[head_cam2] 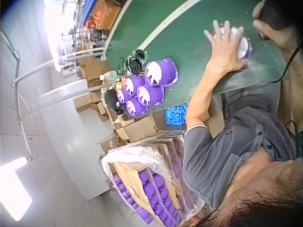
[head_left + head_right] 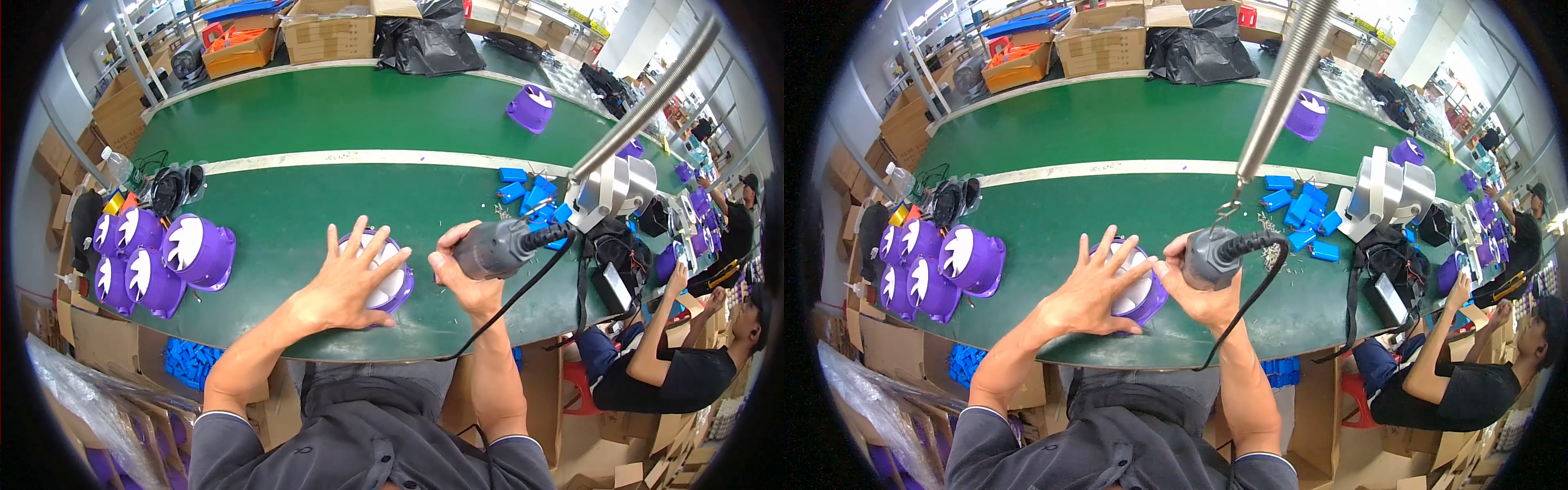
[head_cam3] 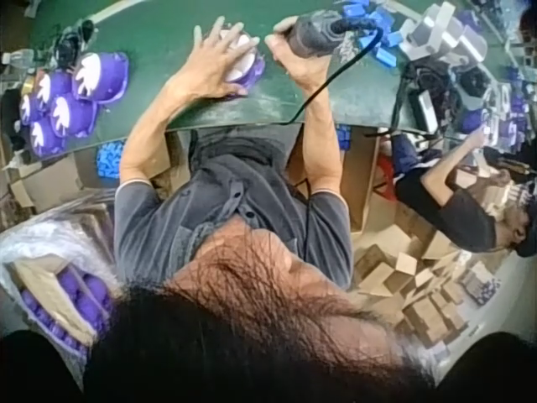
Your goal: The person attaches white fan blades and circuit boards into purple plastic housings by driving screws with an electric screwdriver.
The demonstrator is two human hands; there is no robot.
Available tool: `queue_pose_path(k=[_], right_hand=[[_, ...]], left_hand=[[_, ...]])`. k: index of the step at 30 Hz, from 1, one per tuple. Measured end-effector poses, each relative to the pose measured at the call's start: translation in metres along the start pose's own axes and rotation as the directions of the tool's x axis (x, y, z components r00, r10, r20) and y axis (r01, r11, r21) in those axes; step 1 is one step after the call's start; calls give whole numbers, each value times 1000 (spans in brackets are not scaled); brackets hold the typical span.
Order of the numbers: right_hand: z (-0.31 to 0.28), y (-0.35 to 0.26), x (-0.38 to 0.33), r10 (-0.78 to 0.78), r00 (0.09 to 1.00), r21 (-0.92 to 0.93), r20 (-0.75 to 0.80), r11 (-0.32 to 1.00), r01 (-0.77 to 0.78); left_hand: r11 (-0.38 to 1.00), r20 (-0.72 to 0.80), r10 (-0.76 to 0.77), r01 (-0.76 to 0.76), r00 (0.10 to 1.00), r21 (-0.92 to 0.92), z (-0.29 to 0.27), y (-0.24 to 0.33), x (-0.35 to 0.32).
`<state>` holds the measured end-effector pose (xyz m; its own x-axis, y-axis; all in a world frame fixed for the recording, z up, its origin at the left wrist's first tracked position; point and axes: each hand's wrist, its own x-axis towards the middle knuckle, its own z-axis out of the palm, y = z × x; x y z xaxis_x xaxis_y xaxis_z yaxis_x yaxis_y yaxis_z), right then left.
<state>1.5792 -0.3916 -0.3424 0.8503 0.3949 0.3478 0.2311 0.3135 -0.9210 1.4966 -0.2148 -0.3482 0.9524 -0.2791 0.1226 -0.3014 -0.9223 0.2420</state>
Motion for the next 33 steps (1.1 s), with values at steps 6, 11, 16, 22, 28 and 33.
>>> queue_pose_path(k=[6,11,16,22,28,33], right_hand=[[-26,-18,-10,-30,997,35,-75,999,33],[-24,-20,-22,-3,997,22,-73,1000,4],[-41,-28,-30,-94,993,-5,-67,996,94],[-46,-25,-25,-122,990,-57,-68,991,118],[-59,-25,-33,-146,983,-100,-112,986,135],[-66,-24,-41,-102,981,-123,-163,989,83]], left_hand=[[972,48,109,-116,993,206,13,27,53],[870,268,-8,-125,963,478,36,35,63],[830,298,92,-238,950,504,33,49,64],[848,128,188,-227,974,479,30,41,74],[991,-147,23,-2,989,136,5,42,83],[948,-38,-252,255,967,193,-13,34,5]])
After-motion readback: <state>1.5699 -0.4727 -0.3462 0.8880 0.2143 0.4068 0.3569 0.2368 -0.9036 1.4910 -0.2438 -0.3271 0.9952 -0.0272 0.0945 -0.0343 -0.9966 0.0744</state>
